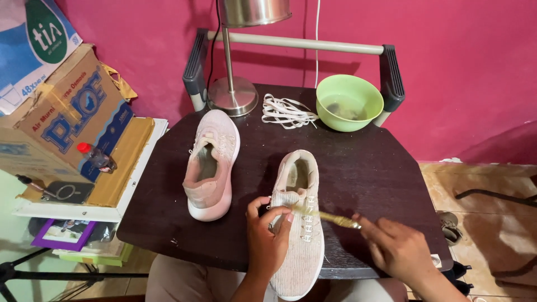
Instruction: The person scrubs a white sneaker with a toothbrush, repeatedly dipping the brush into a green bowl of water. They focus on the upper fabric and the tongue area of the shoe.
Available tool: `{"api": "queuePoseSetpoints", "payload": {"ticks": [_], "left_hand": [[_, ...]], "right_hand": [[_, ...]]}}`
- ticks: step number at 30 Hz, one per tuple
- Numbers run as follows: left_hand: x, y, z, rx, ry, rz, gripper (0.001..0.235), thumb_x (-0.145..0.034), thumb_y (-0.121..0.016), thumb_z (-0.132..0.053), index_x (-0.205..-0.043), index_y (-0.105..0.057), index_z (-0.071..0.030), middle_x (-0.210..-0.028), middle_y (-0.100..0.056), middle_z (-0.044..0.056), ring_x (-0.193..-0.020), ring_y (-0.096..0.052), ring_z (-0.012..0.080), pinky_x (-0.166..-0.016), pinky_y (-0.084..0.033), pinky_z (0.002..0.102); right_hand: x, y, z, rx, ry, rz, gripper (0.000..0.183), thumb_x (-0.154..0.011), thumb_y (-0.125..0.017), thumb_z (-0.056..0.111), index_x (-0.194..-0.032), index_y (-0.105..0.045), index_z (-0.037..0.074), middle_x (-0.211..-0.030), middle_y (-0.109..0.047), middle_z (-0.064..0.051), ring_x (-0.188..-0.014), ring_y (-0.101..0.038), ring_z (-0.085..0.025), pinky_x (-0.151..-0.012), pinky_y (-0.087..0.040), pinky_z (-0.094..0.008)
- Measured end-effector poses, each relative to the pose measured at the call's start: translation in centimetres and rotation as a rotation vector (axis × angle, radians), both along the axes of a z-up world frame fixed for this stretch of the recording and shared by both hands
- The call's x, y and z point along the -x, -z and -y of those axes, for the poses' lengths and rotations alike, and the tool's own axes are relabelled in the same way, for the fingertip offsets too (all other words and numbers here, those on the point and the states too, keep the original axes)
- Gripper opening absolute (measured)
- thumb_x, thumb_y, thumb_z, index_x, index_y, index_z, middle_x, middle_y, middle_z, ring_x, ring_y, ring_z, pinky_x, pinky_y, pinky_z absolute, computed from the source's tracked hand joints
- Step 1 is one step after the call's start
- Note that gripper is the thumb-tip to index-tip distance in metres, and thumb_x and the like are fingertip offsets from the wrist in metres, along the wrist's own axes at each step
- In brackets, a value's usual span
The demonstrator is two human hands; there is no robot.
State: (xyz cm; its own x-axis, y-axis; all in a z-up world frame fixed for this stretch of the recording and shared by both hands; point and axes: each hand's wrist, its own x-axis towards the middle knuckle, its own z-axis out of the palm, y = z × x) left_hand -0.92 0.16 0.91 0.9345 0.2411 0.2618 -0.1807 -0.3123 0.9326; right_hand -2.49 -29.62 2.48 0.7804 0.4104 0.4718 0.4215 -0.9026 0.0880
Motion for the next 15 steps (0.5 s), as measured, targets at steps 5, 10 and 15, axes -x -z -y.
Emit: {"api": "queuePoseSetpoints", "payload": {"ticks": [5,10,15], "left_hand": [[0.1,-0.2,0.0,-0.034,-0.006,0.049,0.010,-0.080,-0.073,-0.016,-0.087,-0.080,-0.019,-0.120,-0.054,0.006,-0.117,-0.058,0.0254,-0.105,-0.043,0.039],[0.2,-0.7,0.3,0.038,0.008,-0.028,0.014,-0.075,-0.083,-0.014,-0.088,-0.081,-0.020,-0.124,-0.052,0.006,-0.118,-0.056,0.0219,-0.091,-0.061,0.029],[0.1,-0.7,0.4,-0.012,-0.021,0.006,0.016,-0.071,-0.083,-0.012,-0.084,-0.079,-0.021,-0.120,-0.055,0.005,-0.115,-0.057,0.0247,-0.090,-0.056,0.034]], "right_hand": [[-0.3,0.1,0.6,-0.002,0.164,0.054,0.034,-0.094,-0.062,0.031,-0.128,-0.065,0.035,-0.071,-0.054,0.006,-0.049,-0.060,-0.024,-0.038,-0.046,-0.044],[-0.4,0.3,1.0,0.023,0.122,-0.031,0.041,-0.088,-0.061,0.026,-0.128,-0.064,0.037,-0.072,-0.054,0.006,-0.049,-0.058,-0.022,-0.037,-0.048,-0.043],[-0.4,-1.2,1.1,0.020,-0.071,0.088,0.042,-0.092,-0.062,0.020,-0.133,-0.065,0.029,-0.068,-0.046,0.004,-0.050,-0.054,-0.020,-0.043,-0.043,-0.038]]}}
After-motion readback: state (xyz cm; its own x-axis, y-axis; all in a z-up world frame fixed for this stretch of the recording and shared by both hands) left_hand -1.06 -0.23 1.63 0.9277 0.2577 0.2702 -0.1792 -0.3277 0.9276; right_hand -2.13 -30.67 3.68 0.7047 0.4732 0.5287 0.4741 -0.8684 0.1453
